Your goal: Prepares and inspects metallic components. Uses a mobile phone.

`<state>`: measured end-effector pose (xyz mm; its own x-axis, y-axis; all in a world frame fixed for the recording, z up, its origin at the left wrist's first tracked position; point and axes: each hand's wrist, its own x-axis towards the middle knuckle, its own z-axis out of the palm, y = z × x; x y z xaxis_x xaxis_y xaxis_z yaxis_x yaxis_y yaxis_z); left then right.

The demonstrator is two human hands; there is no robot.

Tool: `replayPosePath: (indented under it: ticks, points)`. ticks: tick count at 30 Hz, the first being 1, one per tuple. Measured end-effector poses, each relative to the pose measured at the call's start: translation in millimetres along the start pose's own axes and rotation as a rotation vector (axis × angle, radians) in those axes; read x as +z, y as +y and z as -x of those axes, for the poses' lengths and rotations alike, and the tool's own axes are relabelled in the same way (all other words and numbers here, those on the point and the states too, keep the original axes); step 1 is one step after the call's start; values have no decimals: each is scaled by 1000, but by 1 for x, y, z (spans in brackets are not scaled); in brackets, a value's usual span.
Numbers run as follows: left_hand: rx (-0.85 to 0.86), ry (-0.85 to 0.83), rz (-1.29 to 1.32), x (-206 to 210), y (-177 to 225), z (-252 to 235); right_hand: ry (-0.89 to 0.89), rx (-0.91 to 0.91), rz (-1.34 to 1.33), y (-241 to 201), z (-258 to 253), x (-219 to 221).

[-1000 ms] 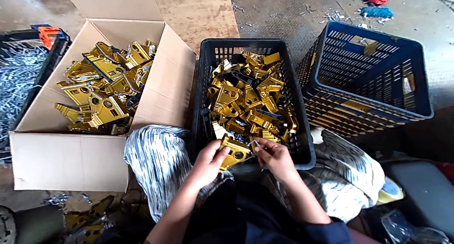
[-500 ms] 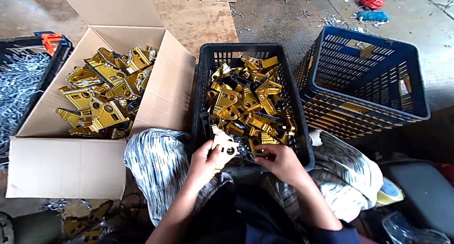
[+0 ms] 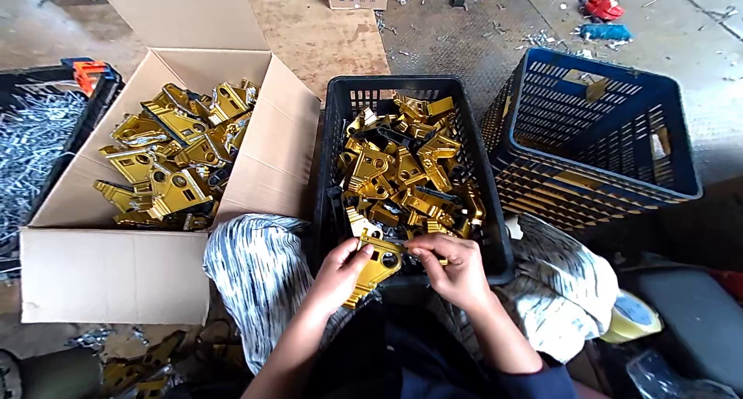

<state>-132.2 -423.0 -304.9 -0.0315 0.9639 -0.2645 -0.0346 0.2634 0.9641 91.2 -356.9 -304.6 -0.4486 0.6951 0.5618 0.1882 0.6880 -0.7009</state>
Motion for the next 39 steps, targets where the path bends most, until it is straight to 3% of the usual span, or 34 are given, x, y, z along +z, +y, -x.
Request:
replayPosePath:
  ticks: [7,11,17,21,26,31,34,37,39]
  points:
    - [2,-15,32,4,2,1,47,-36,-66,-3,5,-1]
    - [62,-60,-20,8,-2,2,14,-55,24,-3,11,6]
    - [156,160,-83,19,-13,0,-35,-134,241,-13,14,19]
    - [287,278,-145,10,-12,-3,-34,-45,338,-17,15,21]
    - [450,317,-263,8,-6,2,-8,158,85,-12,17,25]
    - [531,268,-102,7,-8,2,60,230,-169,-9,22,33]
    - [472,87,143,0,-7,6,-44,285,-474,-5,21,25]
    - [378,-221,410,6,-9,11,-262,241,-959,-9,16,28]
    - [295,-315,555,16,-13,13,-250,231,-1119,-19,12,35]
